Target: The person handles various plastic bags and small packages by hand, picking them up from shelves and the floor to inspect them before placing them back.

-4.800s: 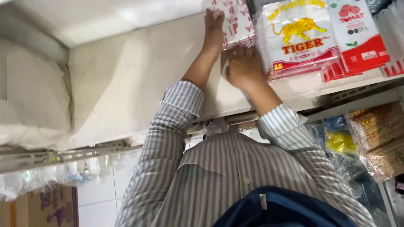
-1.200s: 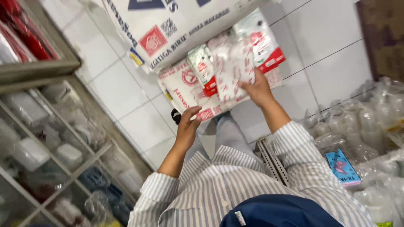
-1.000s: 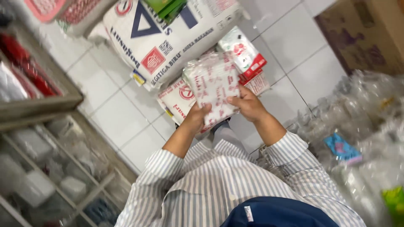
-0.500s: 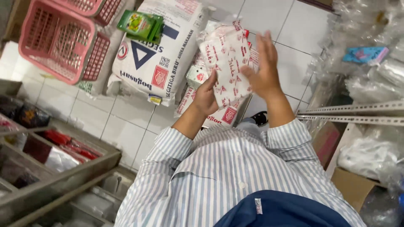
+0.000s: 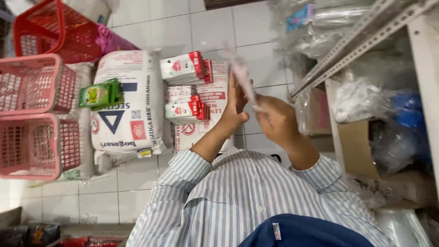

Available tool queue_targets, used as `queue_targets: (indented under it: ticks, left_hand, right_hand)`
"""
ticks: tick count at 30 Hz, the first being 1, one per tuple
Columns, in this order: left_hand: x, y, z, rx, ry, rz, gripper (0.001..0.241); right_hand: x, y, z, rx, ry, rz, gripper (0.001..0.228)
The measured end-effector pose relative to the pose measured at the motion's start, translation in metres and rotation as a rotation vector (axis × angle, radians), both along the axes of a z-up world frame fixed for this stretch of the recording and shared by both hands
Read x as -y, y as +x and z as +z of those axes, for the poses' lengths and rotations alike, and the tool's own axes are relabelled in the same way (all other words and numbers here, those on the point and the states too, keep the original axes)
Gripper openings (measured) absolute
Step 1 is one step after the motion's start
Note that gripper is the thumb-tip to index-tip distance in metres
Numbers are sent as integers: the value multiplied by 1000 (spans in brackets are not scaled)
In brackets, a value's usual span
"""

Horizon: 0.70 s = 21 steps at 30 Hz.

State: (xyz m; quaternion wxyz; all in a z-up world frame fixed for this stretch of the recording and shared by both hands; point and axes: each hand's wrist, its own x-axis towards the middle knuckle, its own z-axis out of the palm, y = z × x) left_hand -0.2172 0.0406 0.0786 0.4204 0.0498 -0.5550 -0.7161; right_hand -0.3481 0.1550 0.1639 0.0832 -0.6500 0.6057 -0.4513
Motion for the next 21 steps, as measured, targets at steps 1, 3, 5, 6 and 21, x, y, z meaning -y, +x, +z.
queue_targets:
  ticks: [1,3,5,6,21]
  left_hand:
    - [-9,-15,2,-88,162,-183,134]
    - [-23,-43,10,-253,476,-553,131]
    - [-44,-70,18,-334,506,-697,126]
    - [-54,-83,21,-373,523,-770,124]
    - [-196,-228,62,78,-182,-286,77]
  right_hand:
    - [-14,-5,6,-116,-6,76,40]
    - [-42,-17,17,-345,-13,228,58]
    - [-75,-37,26,-220,-13,233,56]
    - [-89,-47,29,-157,-16,234,55]
    - [-241,-135,1,371,-89,4,103]
